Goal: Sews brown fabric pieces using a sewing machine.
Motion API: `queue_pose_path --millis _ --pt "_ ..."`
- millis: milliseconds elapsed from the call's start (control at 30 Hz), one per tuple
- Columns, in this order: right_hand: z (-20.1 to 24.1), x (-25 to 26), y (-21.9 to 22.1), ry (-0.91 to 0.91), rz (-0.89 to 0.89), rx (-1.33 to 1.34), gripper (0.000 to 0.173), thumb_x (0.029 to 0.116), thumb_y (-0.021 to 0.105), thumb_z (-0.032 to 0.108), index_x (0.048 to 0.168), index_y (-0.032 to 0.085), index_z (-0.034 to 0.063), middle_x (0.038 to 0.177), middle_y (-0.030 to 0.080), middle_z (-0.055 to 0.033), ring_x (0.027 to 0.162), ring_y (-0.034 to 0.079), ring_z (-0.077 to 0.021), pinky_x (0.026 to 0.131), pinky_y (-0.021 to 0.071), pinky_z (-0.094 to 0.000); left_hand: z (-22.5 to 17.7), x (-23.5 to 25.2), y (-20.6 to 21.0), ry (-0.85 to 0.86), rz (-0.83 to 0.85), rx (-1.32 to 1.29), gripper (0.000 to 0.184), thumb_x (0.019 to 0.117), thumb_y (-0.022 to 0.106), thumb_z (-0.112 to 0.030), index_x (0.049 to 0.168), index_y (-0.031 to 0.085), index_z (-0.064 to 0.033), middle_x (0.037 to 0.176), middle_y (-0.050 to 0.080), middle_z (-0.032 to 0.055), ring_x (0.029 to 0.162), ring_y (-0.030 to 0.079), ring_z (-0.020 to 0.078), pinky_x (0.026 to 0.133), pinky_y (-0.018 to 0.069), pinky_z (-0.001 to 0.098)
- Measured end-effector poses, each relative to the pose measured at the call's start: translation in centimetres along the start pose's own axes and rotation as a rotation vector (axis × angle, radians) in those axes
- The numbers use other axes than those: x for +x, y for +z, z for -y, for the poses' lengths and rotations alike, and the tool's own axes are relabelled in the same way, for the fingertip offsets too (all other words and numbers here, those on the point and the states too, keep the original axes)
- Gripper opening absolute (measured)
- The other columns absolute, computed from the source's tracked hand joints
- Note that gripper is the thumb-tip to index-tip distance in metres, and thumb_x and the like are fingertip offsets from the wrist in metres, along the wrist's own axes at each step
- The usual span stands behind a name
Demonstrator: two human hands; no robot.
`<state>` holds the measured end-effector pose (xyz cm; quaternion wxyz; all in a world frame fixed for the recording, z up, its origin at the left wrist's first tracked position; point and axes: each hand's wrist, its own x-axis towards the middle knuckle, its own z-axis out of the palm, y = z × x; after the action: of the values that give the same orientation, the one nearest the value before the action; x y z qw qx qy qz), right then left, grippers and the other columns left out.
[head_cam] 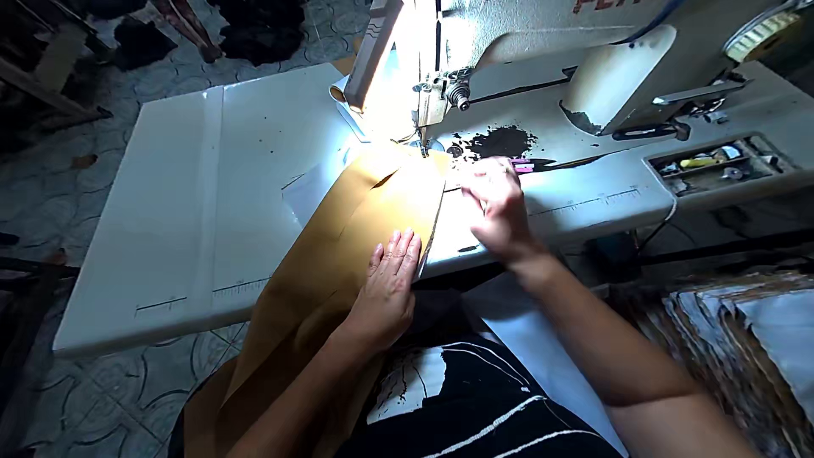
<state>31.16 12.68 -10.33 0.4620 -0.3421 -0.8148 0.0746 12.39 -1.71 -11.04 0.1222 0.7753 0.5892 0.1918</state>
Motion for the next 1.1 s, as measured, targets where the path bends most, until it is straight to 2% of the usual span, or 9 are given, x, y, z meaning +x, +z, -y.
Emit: queue_pose_path --millis 67,133,267,367,433,600,700,800,1100 --pt "1.7 -4.0 0.3 0.034 0.0 0.026 0.021 0.0913 0.06 0.004 0.102 0.078 0.001 0.105 0.07 -0.0212 0.108 0.064 -0.0386 0.097 0.0494 -0.0541 0.2 0.0 -1.1 -0.038 0.057 -0.162 0.055 0.1063 0.039 -0.02 0.156 0.036 0.0028 0.165 0.034 0.0172 0.157 0.022 0.0279 0.126 0.0141 0.0554" --pt "2.7 -6.8 1.3 0.013 -0.015 0.038 0.024 0.0875 0.061 0.005 0.104 0.079 0.0052 0.099 0.071 -0.0163 0.1 0.065 -0.034 0.093 0.05 -0.0524 0.5 0.2 -1.7 -0.055 0.07 -0.279 0.056 0.1094 0.036 -0.027 0.157 0.036 0.0023 0.165 0.035 0.0155 0.158 0.021 0.0239 0.128 0.0106 0.0514" --pt "5.1 -8.3 2.4 -0.031 -0.017 0.022 0.033 0.0878 0.062 0.006 0.116 0.078 0.0117 0.094 0.068 -0.0132 0.092 0.063 -0.0309 0.09 0.0454 -0.0528 0.8 0.0 -2.0 -0.063 0.055 -0.369 0.055 0.1081 0.037 -0.023 0.157 0.036 0.0017 0.165 0.035 0.0149 0.157 0.023 0.0218 0.128 0.0117 0.0485" --pt "5.8 -8.2 2.8 -0.069 0.031 -0.008 0.031 0.0859 0.063 0.006 0.111 0.08 0.0137 0.098 0.068 -0.0153 0.098 0.063 -0.0341 0.093 0.0441 -0.0543 0.5 0.1 -1.6 -0.053 0.024 -0.333 0.056 0.1015 0.04 -0.01 0.156 0.037 0.0032 0.164 0.036 0.0171 0.156 0.025 0.024 0.127 0.0127 0.0505" --pt "6.0 -8.2 2.8 -0.069 0.074 -0.046 0.027 0.0844 0.065 0.006 0.105 0.08 0.0142 0.101 0.069 -0.0159 0.103 0.063 -0.0366 0.099 0.0426 -0.0576 0.2 0.2 -1.0 -0.043 -0.019 -0.249 0.057 0.0963 0.041 -0.001 0.153 0.041 0.0037 0.161 0.04 0.018 0.154 0.03 0.0276 0.125 0.0168 0.0543" --pt "5.5 -8.8 2.2 -0.059 0.066 -0.056 0.032 0.0831 0.064 0.004 0.108 0.081 0.0149 0.095 0.068 -0.015 0.098 0.063 -0.0352 0.094 0.0459 -0.0543 -0.4 0.6 0.0 0.006 -0.133 0.023 0.051 0.0881 0.051 0.012 0.138 0.06 0.0038 0.149 0.052 0.0254 0.143 0.047 0.0405 0.116 0.0329 0.0631" --pt "5.4 -9.1 1.8 -0.045 0.059 -0.044 0.032 0.0824 0.064 0.004 0.108 0.081 0.0141 0.096 0.068 -0.0139 0.099 0.063 -0.034 0.094 0.0467 -0.0521 -0.9 0.6 0.4 0.025 -0.18 0.065 0.04 0.0921 0.053 0.008 0.13 0.067 0.0022 0.14 0.06 0.0242 0.137 0.053 0.0412 0.113 0.0387 0.0611" --pt "5.1 -9.4 1.7 -0.052 0.05 -0.049 0.034 0.0823 0.064 0.005 0.109 0.081 0.0159 0.098 0.068 -0.0133 0.101 0.061 -0.0325 0.096 0.043 -0.0512 -0.9 0.7 0.9 0.042 -0.263 0.073 0.032 0.0951 0.056 -0.001 0.122 0.072 -0.0006 0.131 0.068 0.0204 0.13 0.06 0.0395 0.11 0.0445 0.0583" --pt "4.1 -10.3 2.2 -0.063 0.023 -0.009 0.03 0.0866 0.064 0.006 0.108 0.08 0.0182 0.107 0.065 -0.0116 0.115 0.056 -0.0286 0.103 0.0398 -0.0449 -0.6 0.7 1.4 0.075 -0.358 0.037 0.026 0.0945 0.061 -0.007 0.114 0.077 -0.0036 0.121 0.072 0.018 0.124 0.065 0.0366 0.107 0.0484 0.054"
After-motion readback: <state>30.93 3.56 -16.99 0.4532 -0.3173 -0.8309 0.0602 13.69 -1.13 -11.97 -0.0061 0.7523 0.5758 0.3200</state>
